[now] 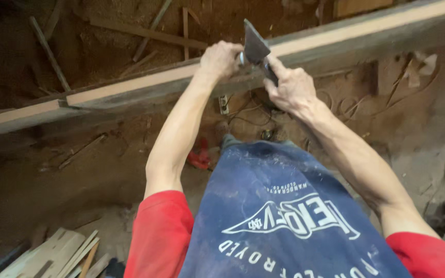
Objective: The person cuts a wooden strip with a circular saw, then uses a hammer to drive small wooden plugs into pre-drilled holes along a long wooden beam. The person repeatedly cuts, positions, and hammers plugs into the beam.
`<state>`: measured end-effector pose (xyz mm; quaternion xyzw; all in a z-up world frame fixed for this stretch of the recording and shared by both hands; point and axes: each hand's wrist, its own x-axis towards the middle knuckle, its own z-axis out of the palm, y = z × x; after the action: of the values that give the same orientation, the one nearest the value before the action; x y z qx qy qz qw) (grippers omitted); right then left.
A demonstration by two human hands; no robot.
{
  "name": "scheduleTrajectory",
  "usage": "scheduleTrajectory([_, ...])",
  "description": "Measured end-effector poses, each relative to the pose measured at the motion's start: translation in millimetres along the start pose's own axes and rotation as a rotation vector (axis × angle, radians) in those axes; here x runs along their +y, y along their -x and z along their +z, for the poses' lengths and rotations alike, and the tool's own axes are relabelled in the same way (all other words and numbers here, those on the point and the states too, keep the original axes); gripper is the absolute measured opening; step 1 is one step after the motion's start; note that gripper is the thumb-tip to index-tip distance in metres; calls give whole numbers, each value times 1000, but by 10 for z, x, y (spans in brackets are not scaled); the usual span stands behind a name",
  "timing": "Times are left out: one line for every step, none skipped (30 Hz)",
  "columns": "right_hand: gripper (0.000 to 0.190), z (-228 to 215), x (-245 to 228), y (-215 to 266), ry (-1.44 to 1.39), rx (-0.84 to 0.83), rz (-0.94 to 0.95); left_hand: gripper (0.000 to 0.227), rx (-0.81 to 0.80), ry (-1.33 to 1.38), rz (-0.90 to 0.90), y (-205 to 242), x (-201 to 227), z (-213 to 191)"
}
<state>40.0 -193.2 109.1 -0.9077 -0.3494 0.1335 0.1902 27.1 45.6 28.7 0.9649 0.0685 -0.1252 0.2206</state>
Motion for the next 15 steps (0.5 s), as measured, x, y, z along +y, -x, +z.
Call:
scheduleTrajectory([58, 34, 22, 57, -48, 56, -23, 41, -22, 30, -7, 1, -26, 18])
scheduleTrajectory([56, 70, 54, 133, -96, 112, -45, 46, -56, 42, -2, -5, -57, 31])
scheduleTrajectory([55, 81, 106, 188, -138, 161, -71, 52, -87, 64, -1, -31, -70, 34])
scheduleTrajectory([50, 100, 157, 237, -141, 222, -121, 58, -118, 85, 0, -58, -80, 32])
scheduleTrajectory([46, 153, 192, 334, -145, 279, -170, 57, -107, 94, -13, -44, -90, 56])
scheduleTrajectory([41, 219, 214, 432, -151, 335, -221, 55, -96, 103, -25, -32, -91, 74])
scheduleTrajectory([44, 272, 230, 467, -148, 404, -261, 54, -72, 106, -38, -57, -95, 39])
scheduleTrajectory([47, 329, 236, 520, -146, 473, -302, 56, -75, 110, -19, -78, -87, 10])
scheduleTrajectory([51, 405, 233, 515, -148, 547, -345, 57, -75, 109, 0, -114, -100, -37])
scheduleTrajectory([51, 488, 232, 487, -152, 596, -398, 59, -75, 107, 19, -135, -115, -69])
scheduleTrajectory([52, 575, 234, 475, -155, 644, -450, 57, -77, 105, 8, -138, -117, -72])
scheduleTrajectory([53, 663, 243, 439, -159, 692, -502, 55, -79, 103, -4, -138, -121, -64])
scheduleTrajectory([54, 745, 276, 336, -104, 656, -475, 53, -81, 104, -13, -156, -125, -47])
scheduleTrajectory([55, 818, 317, 182, -50, 620, -448, 43, -64, 106, -5, -178, -137, -38])
scheduleTrajectory([56, 892, 348, 152, 3, 577, -414, 33, -56, 111, 3, -146, -130, 10])
